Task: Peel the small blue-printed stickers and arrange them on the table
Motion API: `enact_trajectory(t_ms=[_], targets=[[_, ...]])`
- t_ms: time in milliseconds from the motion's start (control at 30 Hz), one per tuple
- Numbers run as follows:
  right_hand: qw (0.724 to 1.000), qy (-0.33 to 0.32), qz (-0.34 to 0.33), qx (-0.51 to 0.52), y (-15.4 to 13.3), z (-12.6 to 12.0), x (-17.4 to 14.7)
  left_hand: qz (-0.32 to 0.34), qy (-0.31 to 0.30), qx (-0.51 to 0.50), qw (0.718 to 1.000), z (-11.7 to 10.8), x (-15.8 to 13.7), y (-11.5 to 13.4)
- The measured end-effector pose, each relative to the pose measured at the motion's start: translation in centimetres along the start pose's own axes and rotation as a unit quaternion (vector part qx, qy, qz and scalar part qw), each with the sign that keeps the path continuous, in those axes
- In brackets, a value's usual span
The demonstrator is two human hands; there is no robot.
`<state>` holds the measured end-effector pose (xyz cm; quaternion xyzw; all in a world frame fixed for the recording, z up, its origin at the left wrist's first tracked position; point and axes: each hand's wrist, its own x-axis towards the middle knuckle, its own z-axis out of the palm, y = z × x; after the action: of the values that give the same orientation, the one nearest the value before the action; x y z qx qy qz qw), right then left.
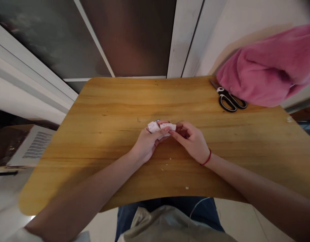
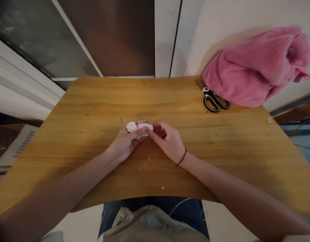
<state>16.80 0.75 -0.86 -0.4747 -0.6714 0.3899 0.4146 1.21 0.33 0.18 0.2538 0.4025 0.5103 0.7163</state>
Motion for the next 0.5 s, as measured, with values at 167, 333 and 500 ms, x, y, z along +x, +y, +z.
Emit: enact_trajectory(t_ms=[167,333,500], targets=[[0.994,0.041,0.047,0.087,0.3,-0.2,0.4,-0.011,-0.008,0.016,1.0,-0.1,0.2,0.2],[0.991,0.049,0.044,0.12,-0.1,-0.4,0.9,0.0,0.011,0.016,1.0,-0.1,0.2,0.3],[0.985,0.171,0.016,0.023,1.6,-2.7,2.8,0.005,0.008,-0.016,1.0,-0.4,0.4,0.6]])
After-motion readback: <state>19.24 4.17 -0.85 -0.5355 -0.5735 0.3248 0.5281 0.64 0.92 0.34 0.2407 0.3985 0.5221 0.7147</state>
